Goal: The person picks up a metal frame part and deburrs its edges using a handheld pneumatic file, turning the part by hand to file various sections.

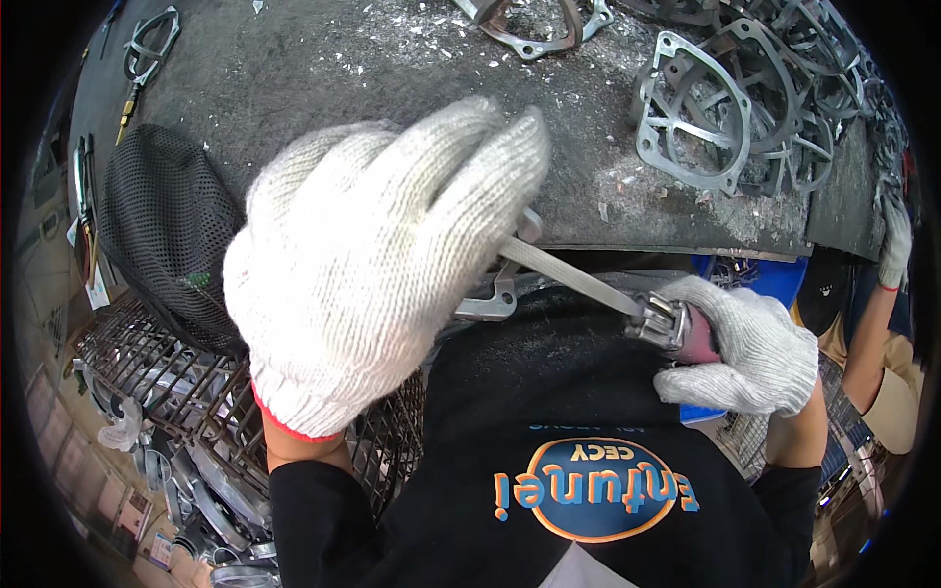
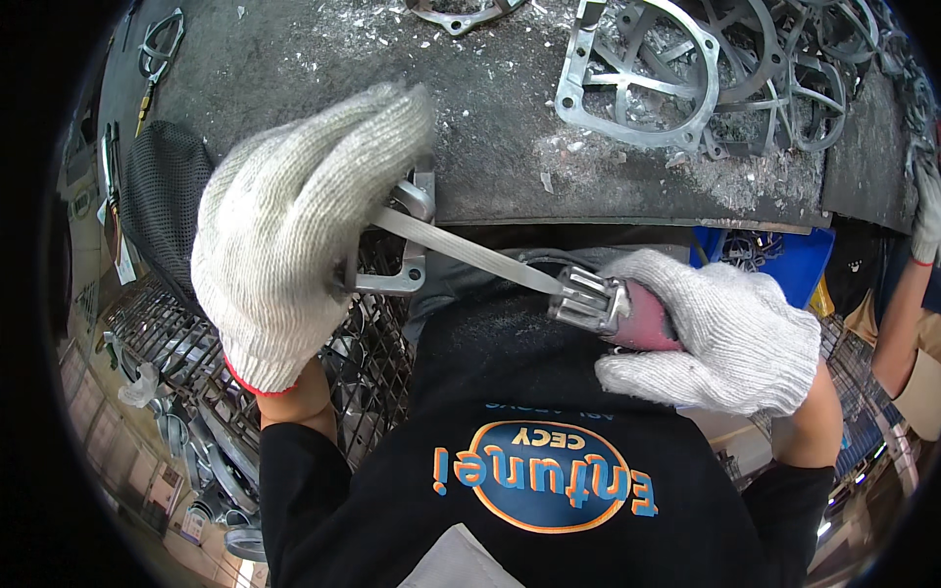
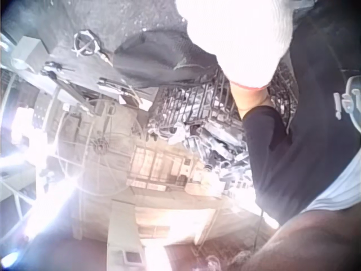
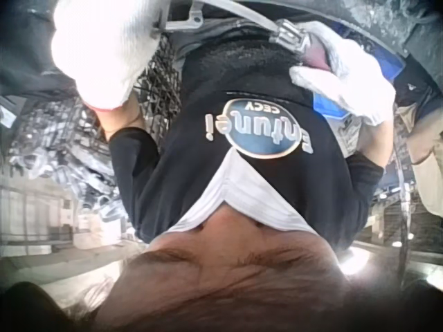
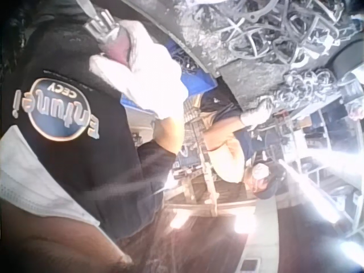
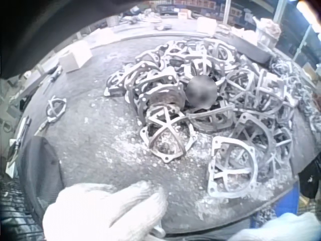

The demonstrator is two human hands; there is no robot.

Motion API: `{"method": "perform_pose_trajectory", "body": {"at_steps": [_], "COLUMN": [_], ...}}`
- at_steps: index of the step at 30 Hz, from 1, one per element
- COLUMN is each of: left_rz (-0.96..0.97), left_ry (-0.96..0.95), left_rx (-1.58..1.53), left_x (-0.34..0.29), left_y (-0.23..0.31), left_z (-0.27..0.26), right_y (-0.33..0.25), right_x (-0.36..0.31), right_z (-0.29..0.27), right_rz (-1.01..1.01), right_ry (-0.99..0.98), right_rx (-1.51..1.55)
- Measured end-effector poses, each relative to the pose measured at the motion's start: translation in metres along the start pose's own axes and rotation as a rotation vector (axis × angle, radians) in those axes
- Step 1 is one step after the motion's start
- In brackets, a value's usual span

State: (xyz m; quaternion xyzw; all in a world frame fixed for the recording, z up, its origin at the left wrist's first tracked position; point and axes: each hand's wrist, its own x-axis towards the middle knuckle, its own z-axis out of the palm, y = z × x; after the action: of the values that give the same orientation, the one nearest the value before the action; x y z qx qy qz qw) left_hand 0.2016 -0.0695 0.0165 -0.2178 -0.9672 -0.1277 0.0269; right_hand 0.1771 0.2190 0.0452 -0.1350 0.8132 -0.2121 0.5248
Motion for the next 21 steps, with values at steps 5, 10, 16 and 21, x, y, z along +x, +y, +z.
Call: {"method": "perform_pose_trajectory", "body": {"at_steps": [5,10,16,21], "left_rz": [-0.080,0.019,0.037,0.025], "left_ry": [-0.007,0.073,0.108,0.044], "left_rx": [-0.150,-0.088,-0.126,-0.183], "left_x": [-0.009,-0.001,0.002,0.007], "left_y": [-0.002,-0.001,-0.016,-0.012], "left_z": [0.011,0.007,0.007,0.006], "right_y": [0.010,0.004,-0.007,-0.006], "right_x": [-0.001,0.001,-0.004,-0.001], "right_z": [-0.001,0.004,0.022,0.025], "right_rz": [-0.019,-0.065,-0.161,-0.171], "right_ry": [-0.040,-0.004,0.281,0.426], "right_rx": [0.022,0.001,-0.196,-0.326]}}
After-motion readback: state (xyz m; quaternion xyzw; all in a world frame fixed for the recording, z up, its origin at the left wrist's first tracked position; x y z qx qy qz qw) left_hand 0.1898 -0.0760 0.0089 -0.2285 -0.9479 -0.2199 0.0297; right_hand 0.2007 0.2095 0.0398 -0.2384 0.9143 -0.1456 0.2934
